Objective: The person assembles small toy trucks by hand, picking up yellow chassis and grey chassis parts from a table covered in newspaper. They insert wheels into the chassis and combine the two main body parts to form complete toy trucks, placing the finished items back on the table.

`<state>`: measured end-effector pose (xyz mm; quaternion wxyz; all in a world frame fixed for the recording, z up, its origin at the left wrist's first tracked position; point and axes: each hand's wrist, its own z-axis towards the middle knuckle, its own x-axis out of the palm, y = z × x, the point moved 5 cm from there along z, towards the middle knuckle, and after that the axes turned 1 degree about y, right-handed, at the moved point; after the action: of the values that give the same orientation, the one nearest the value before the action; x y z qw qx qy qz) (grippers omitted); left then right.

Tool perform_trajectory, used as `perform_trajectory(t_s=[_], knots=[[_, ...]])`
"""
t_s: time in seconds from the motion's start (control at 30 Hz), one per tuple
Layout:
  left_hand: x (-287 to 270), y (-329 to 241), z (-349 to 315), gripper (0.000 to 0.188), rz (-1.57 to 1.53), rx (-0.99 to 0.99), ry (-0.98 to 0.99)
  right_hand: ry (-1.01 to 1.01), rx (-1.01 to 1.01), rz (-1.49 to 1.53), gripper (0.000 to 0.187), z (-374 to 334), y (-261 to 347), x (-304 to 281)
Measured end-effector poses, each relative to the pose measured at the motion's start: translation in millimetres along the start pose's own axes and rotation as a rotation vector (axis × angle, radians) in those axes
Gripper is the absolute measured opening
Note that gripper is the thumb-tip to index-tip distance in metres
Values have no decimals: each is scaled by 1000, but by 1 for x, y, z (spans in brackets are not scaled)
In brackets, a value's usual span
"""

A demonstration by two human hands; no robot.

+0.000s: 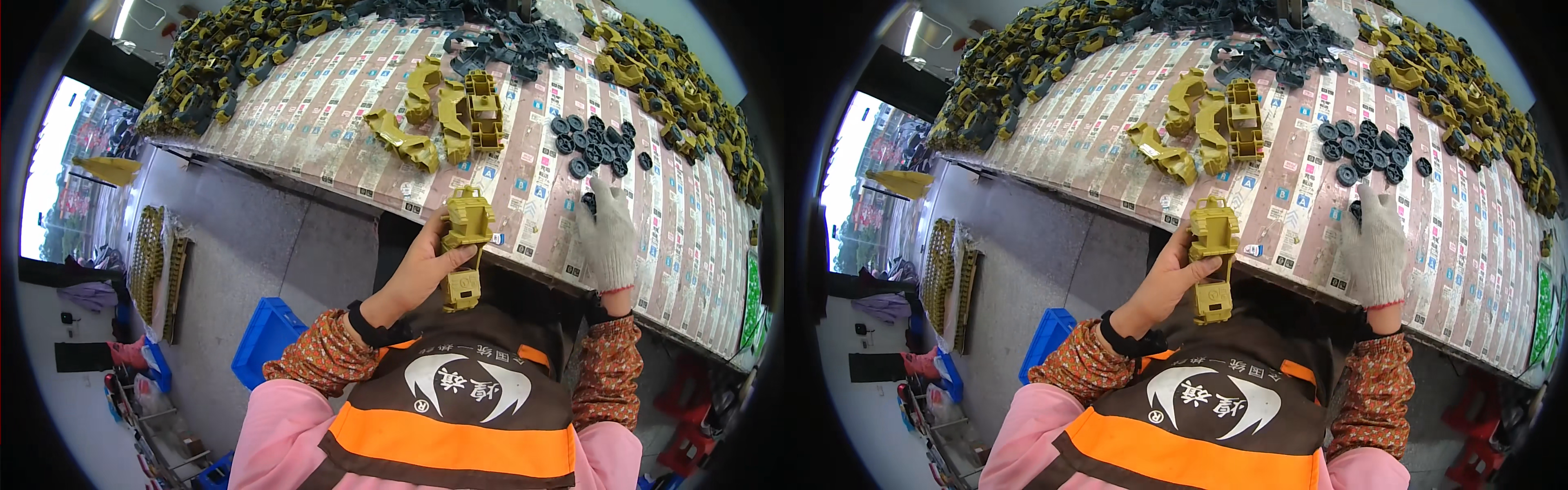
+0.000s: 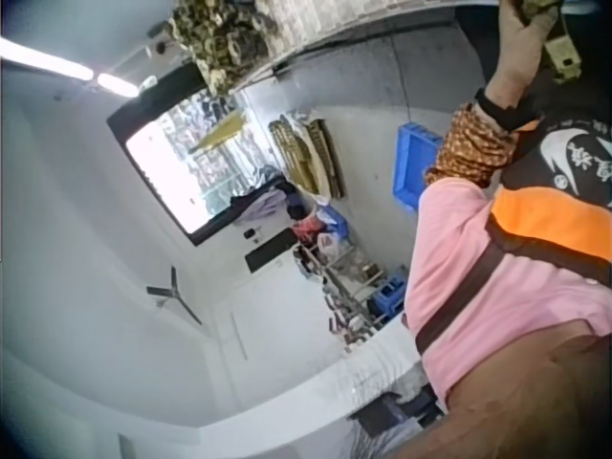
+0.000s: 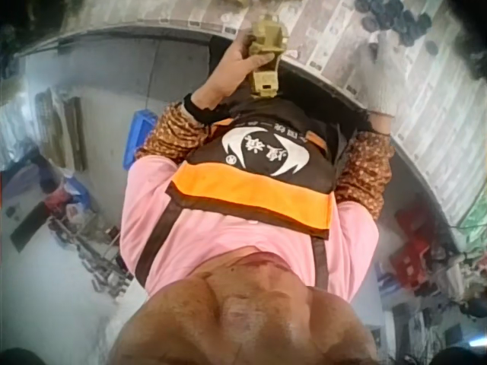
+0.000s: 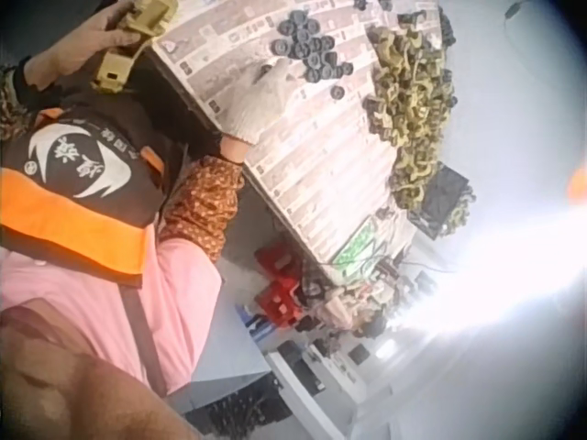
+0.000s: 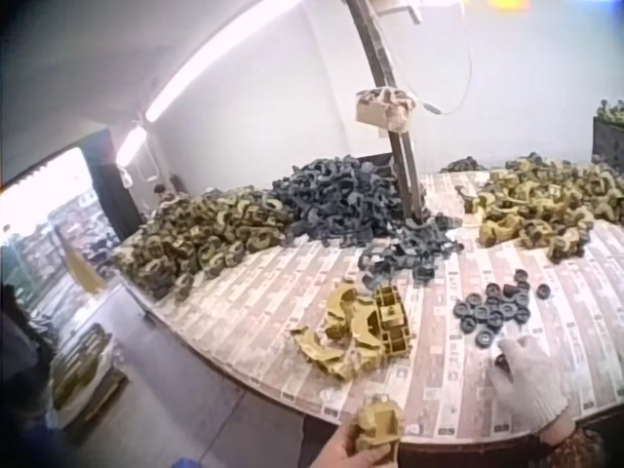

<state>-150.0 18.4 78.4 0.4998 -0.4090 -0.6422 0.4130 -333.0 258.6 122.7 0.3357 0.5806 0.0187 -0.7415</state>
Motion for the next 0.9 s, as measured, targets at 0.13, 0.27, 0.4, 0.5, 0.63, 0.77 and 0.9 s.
perform_trajectory(t_s=[0.13,0.27,0.4,0.5,0.63,0.77,0.9], knots=[[-1,2,-6,69,44,3,2,62,-88,-70,37,1,-4,8],[0,4,-12,64,96,44,-21,104,-62,-46,36,0,-9,13],[-3,7,-17,66,139,29,-44,168,-2,87,37,-2,-11,15],[-5,12,-17,66,110,10,-47,196,142,368,40,-6,-14,19],[3,12,-17,63,-193,-204,-19,221,265,564,43,-19,-8,16],[4,16,-16,52,-359,-293,-27,154,194,552,44,-30,-5,17],[9,13,-12,48,-369,-286,-17,81,65,381,43,-33,12,0]])
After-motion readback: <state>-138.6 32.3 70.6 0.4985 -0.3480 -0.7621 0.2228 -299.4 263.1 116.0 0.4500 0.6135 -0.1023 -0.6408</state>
